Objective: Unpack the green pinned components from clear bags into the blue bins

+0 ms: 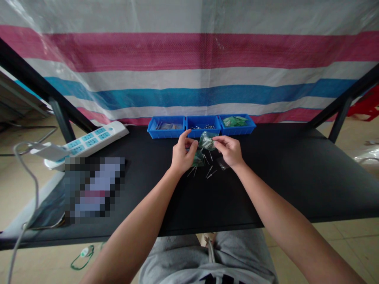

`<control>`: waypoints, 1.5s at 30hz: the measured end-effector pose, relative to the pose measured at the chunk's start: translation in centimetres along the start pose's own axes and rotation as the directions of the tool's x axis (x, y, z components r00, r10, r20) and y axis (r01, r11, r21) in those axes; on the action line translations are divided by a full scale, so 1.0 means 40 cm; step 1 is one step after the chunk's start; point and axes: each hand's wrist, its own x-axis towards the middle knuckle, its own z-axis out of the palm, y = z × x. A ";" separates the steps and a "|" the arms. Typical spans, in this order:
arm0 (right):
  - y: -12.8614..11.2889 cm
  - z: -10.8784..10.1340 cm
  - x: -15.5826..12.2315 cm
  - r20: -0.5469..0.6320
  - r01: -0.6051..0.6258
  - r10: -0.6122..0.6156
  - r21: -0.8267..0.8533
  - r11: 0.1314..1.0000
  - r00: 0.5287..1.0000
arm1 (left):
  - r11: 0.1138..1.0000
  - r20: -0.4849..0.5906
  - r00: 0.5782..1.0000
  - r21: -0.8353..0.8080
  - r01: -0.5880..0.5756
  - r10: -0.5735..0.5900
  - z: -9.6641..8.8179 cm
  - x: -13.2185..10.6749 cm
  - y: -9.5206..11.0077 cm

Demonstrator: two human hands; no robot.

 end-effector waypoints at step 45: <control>0.105 -0.164 0.094 -0.319 -0.205 -0.065 -0.737 0.644 0.945 | 0.978 0.188 0.982 0.194 -0.072 0.035 -0.006 -0.003 -0.012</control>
